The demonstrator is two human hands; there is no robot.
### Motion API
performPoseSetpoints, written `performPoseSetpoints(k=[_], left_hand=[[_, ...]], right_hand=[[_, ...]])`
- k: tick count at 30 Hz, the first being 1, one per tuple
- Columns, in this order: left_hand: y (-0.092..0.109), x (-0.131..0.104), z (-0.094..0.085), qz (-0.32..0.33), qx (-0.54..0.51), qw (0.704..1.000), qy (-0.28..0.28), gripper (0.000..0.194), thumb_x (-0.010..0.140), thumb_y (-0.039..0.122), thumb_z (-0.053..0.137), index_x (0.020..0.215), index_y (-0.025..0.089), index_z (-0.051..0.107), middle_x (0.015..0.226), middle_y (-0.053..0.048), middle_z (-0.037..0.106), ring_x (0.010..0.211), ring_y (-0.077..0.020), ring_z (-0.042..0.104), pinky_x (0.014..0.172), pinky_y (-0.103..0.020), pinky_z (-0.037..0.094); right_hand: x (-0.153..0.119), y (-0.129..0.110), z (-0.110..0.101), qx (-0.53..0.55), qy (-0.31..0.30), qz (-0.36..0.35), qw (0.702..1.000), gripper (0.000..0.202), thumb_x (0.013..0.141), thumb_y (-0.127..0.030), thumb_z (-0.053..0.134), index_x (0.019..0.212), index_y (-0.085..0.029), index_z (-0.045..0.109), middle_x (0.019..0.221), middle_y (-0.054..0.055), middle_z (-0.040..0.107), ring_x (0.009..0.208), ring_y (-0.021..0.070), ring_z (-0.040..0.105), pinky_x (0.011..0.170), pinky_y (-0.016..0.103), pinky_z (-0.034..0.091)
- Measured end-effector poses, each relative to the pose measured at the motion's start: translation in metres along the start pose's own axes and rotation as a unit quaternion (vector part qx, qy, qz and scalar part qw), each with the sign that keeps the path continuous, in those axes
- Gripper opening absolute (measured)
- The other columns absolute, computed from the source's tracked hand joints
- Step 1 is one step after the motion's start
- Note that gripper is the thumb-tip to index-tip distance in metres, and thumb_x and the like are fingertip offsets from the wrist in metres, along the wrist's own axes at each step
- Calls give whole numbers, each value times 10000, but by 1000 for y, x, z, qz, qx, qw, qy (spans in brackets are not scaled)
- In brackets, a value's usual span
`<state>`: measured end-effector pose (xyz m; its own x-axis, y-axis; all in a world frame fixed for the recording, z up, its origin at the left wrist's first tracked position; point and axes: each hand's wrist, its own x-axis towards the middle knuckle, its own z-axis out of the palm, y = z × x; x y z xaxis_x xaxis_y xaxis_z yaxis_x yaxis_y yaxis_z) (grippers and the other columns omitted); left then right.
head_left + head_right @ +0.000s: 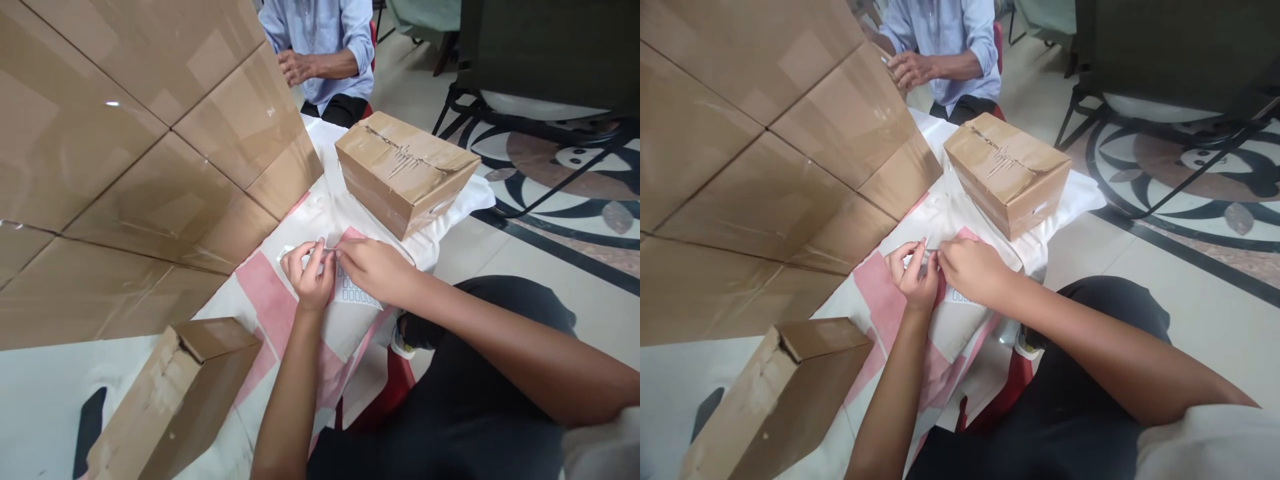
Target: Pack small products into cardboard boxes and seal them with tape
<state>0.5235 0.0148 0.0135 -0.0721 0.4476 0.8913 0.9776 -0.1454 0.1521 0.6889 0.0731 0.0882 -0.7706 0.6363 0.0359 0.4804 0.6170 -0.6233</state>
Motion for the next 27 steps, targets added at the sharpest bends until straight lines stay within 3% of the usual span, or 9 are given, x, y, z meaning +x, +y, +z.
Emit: performPoseSetpoints(k=[6, 14, 22, 27], left_hand=[[0, -3, 3, -34, -35, 999, -1, 218, 934, 244, 630, 1127, 169, 700, 862, -85, 696, 850, -191, 619, 837, -355, 487], [0, 0, 4, -76, -80, 994, 1, 193, 932, 268, 645, 1100, 192, 702, 804, -49, 680, 820, -186, 619, 825, -347, 471], [-4, -2, 3, -99, -159, 980, -64, 163, 915, 296, 661, 1046, 198, 664, 769, 3, 618, 713, -132, 582, 748, -295, 472], [-3, -3, 2, -86, -111, 986, -90, 154, 944, 332, 620, 933, 199, 696, 744, -17, 625, 705, -139, 585, 726, -287, 484]], right_hand=[[12, -1, 2, 8, 27, 48, 998, 291, 1013, -251, 370, 807, -179, 562, 777, 65, 636, 703, 161, 539, 638, 282, 272], [15, -1, 5, -22, 20, 14, 999, 257, 1011, -245, 371, 879, -181, 583, 830, 69, 668, 716, 169, 567, 626, 280, 264], [0, 10, 8, -109, 14, -23, 994, 294, 1037, -261, 354, 1155, -186, 613, 1024, 100, 700, 830, 210, 641, 616, 293, 253], [-8, 17, 11, -93, 13, -17, 995, 312, 1053, -276, 335, 1113, -170, 622, 998, 100, 698, 836, 209, 640, 631, 295, 270]])
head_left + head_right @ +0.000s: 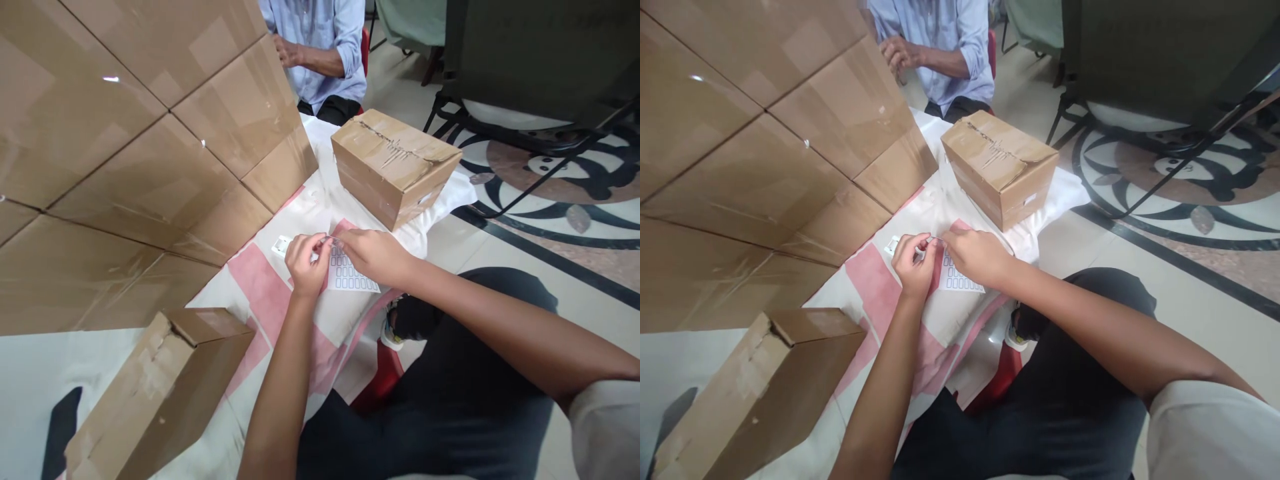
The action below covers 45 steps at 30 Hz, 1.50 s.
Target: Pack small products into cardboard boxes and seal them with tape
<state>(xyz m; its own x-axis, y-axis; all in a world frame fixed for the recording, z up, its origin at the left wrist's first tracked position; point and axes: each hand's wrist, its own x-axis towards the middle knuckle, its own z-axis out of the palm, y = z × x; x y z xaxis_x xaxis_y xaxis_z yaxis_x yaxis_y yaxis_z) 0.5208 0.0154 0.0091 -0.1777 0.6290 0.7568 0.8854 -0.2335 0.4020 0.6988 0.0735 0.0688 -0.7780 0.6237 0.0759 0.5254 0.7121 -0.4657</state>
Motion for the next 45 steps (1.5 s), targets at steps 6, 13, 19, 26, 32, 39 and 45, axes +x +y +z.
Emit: performPoseSetpoints(k=[6, 13, 19, 26, 32, 39, 45], left_hand=[[5, 2, -1, 28, 10, 1000, -6, 148, 936, 311, 634, 949, 192, 721, 707, -15, 645, 677, -140, 593, 712, -291, 467], [11, 4, 0, 86, 55, 994, -27, 77, 914, 285, 677, 907, 222, 721, 693, 16, 695, 660, -128, 646, 760, -340, 390], [14, 3, 2, 94, 71, 992, -36, 88, 920, 296, 667, 891, 232, 720, 680, 20, 694, 651, -130, 639, 771, -355, 369], [18, 0, 3, 137, 92, 986, -35, 97, 914, 275, 689, 987, 219, 720, 700, 10, 708, 665, -138, 658, 799, -366, 352], [21, -3, 8, 81, 127, 988, -16, 135, 942, 320, 654, 1011, 236, 735, 676, 7, 691, 657, -150, 628, 803, -386, 317], [26, -3, 8, 50, 149, 987, 32, 126, 942, 328, 659, 994, 245, 739, 647, 16, 685, 629, -152, 601, 799, -394, 286], [26, 0, 6, 31, 155, 985, 70, 159, 948, 348, 647, 994, 230, 743, 646, -5, 673, 638, -165, 594, 790, -386, 313]], right_hand=[[-3, 12, 3, 51, -1, -15, 999, 309, 1060, -283, 336, 1107, -173, 620, 1014, 86, 700, 872, 200, 637, 687, 288, 324], [-9, 26, 4, 68, -13, -17, 997, 308, 1058, -298, 349, 1032, -174, 630, 951, 67, 692, 845, 188, 624, 686, 280, 329], [-15, 32, 4, 85, -20, -18, 996, 306, 1055, -288, 359, 1040, -173, 642, 959, 72, 700, 809, 171, 615, 672, 273, 325], [-11, 29, 2, 55, -26, 5, 998, 320, 1048, -289, 370, 1135, -189, 661, 973, 77, 715, 809, 183, 624, 657, 277, 309], [-4, 21, -1, 24, -26, 31, 999, 347, 1051, -306, 349, 1023, -173, 668, 911, 86, 702, 787, 193, 621, 643, 292, 282], [1, 9, 0, 16, -8, 57, 998, 350, 1048, -289, 329, 1003, -178, 658, 905, 88, 699, 765, 192, 614, 625, 299, 265], [11, -5, -7, 7, -19, 65, 998, 358, 1046, -276, 327, 986, -165, 662, 933, 114, 708, 792, 202, 634, 642, 300, 291]])
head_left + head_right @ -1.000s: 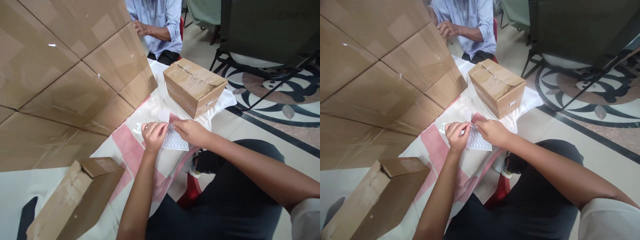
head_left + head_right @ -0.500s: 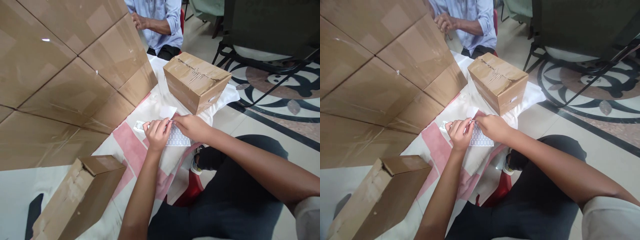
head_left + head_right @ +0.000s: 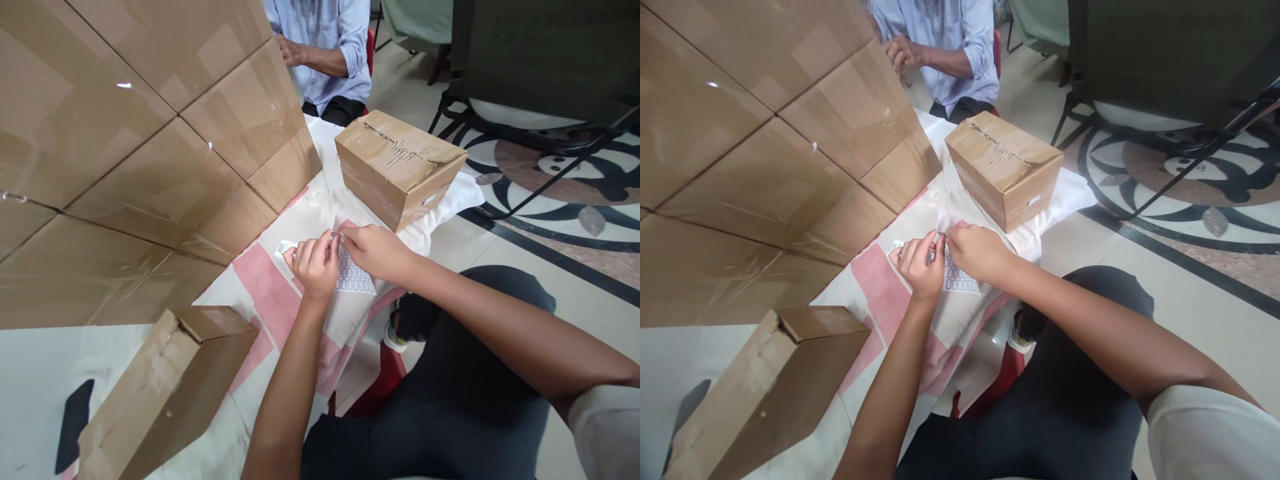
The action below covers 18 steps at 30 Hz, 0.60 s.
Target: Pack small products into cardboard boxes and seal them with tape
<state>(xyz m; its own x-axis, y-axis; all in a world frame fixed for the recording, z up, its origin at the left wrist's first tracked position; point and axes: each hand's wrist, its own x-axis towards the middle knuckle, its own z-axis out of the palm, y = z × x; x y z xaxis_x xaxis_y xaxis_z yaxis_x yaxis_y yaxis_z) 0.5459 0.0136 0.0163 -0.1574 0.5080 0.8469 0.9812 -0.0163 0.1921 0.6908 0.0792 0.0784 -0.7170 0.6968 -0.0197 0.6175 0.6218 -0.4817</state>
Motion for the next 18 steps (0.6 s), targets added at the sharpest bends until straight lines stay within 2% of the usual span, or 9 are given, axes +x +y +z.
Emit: performPoseSetpoints(k=[6, 10, 14, 18], left_hand=[[-8, -2, 2, 4, 6, 1000, 22, 168, 953, 325, 635, 1034, 213, 731, 660, -8, 663, 639, -164, 584, 795, -378, 342], [-10, -4, 4, -17, -9, 1000, 18, 182, 972, 329, 600, 1040, 209, 719, 657, 6, 626, 648, -154, 584, 802, -366, 348], [-11, -2, 3, -46, -29, 998, 6, 171, 973, 340, 594, 994, 205, 695, 674, 16, 601, 663, -147, 588, 794, -350, 357], [-11, 0, 1, -40, -52, 998, 13, 133, 972, 296, 589, 931, 197, 667, 681, 20, 591, 654, -137, 578, 777, -338, 358]], right_hand=[[8, -13, -7, 15, 5, 2, 1000, 326, 1023, -248, 365, 900, -165, 655, 900, 118, 707, 798, 201, 629, 638, 299, 284], [13, -17, -7, 13, 4, 2, 1000, 310, 1013, -249, 377, 898, -168, 653, 893, 114, 706, 778, 201, 619, 618, 303, 263], [16, -20, -7, 13, 5, 0, 1000, 299, 997, -243, 384, 884, -170, 651, 888, 114, 705, 775, 199, 613, 612, 304, 258], [17, -25, -10, 17, -1, -1, 1000, 300, 984, -232, 381, 870, -170, 652, 892, 117, 706, 781, 201, 610, 614, 305, 263]])
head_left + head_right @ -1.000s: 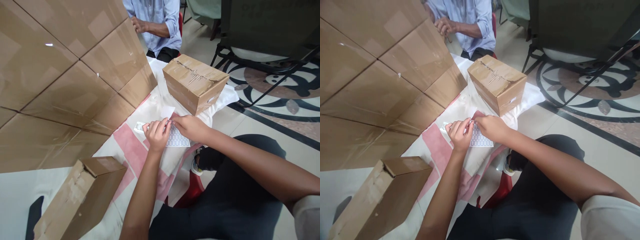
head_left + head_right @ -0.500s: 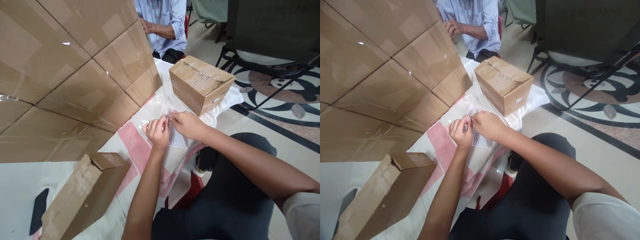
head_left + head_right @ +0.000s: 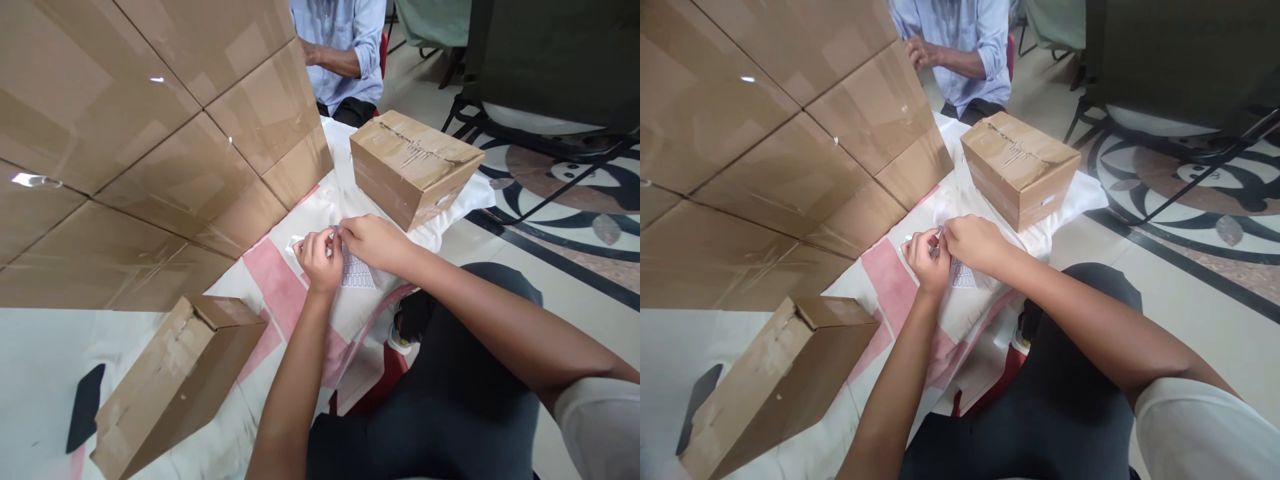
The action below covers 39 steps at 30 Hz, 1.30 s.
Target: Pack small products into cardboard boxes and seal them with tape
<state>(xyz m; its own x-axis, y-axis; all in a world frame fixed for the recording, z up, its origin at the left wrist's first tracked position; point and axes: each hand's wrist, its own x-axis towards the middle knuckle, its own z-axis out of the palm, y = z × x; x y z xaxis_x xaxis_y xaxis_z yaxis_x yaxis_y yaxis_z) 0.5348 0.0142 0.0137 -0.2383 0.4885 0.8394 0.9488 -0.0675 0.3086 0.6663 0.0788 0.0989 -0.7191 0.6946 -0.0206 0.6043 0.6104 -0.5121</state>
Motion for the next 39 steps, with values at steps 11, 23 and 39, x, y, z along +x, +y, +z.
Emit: performPoseSetpoints(k=[11, 23, 39], left_hand=[[-3, -1, 1, -4, -54, 999, 5, 205, 970, 306, 582, 1105, 171, 655, 761, -6, 635, 701, -137, 604, 800, -321, 394], [-5, -3, 4, -6, -83, 996, -25, 192, 984, 272, 510, 965, 182, 679, 738, -9, 627, 668, -130, 560, 773, -301, 408], [-8, -2, 0, -84, -126, 988, -27, 175, 971, 266, 447, 912, 191, 595, 801, -35, 609, 729, -156, 555, 776, -312, 426]], right_hand=[[0, 3, -1, 9, 7, -25, 1000, 295, 1009, -247, 380, 899, -158, 639, 851, 98, 683, 727, 178, 574, 617, 286, 266], [22, 27, -13, 73, -8, -98, 992, 240, 970, -244, 472, 854, -154, 662, 770, 35, 638, 694, 140, 512, 648, 265, 273], [41, 31, -2, -1, 181, -150, 972, 441, 876, -316, 590, 1285, -153, 615, 1239, 170, 599, 1080, 323, 522, 882, 405, 366]])
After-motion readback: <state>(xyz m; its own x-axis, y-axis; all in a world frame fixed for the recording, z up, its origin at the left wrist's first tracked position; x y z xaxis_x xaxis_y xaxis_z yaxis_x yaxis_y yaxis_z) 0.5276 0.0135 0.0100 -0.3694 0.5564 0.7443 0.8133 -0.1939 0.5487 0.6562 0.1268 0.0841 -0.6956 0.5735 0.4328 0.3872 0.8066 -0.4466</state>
